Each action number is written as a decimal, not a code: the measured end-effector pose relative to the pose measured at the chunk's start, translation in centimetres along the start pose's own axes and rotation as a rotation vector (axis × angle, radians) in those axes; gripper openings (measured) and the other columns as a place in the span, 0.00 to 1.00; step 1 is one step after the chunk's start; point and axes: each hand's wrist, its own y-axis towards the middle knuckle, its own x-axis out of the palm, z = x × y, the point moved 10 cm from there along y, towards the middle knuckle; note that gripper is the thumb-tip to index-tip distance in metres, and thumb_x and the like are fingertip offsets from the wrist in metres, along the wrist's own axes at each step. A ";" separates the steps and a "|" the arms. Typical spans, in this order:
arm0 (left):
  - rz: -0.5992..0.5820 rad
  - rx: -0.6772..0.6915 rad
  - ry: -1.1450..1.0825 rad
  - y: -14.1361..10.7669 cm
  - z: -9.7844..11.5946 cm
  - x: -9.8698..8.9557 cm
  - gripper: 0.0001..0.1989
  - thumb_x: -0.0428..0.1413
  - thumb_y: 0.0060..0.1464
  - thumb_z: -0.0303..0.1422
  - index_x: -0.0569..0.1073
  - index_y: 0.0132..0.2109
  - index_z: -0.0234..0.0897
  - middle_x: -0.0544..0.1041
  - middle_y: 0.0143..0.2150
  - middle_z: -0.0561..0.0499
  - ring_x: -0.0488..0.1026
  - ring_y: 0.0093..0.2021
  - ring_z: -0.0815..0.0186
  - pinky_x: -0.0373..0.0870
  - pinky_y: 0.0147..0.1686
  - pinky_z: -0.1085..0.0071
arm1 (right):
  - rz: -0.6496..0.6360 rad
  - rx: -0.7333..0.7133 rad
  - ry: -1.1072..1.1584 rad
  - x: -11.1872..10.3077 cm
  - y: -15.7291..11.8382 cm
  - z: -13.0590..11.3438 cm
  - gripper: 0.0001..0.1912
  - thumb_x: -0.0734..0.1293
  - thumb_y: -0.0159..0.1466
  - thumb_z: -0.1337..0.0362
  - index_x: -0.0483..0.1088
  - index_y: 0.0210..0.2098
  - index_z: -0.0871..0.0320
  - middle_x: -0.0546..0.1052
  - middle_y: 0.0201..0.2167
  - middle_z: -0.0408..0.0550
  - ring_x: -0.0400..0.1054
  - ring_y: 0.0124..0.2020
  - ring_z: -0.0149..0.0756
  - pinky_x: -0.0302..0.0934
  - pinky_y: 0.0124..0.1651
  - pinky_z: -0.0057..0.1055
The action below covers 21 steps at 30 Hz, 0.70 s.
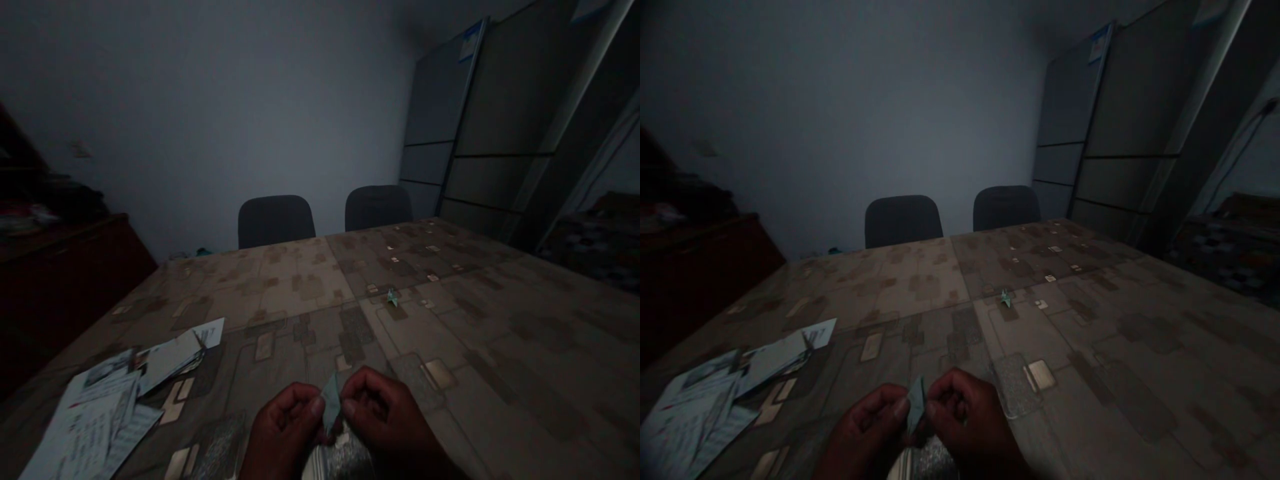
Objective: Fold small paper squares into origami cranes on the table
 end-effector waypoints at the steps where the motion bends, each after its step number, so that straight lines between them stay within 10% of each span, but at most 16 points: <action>1: -0.002 0.000 -0.004 0.0 -0.1 0.0 0.17 0.70 0.36 0.41 0.75 0.27 0.32 0.76 0.19 0.52 0.71 0.20 0.68 0.65 0.24 0.74 | -0.015 -0.004 -0.020 0.2 -0.1 0.1 0.09 0.68 0.56 0.60 0.69 0.30 0.60 0.71 0.21 0.43 0.61 0.23 0.30 0.52 0.27 0.26; 21: -0.006 0.060 0.034 -1.6 1.7 1.6 0.16 0.70 0.34 0.40 0.75 0.24 0.35 0.74 0.18 0.54 0.68 0.20 0.70 0.60 0.21 0.77 | 0.040 -0.049 -0.125 0.0 -0.2 -1.3 0.04 0.66 0.51 0.70 0.69 0.28 0.58 0.65 0.20 0.38 0.59 0.23 0.30 0.52 0.27 0.26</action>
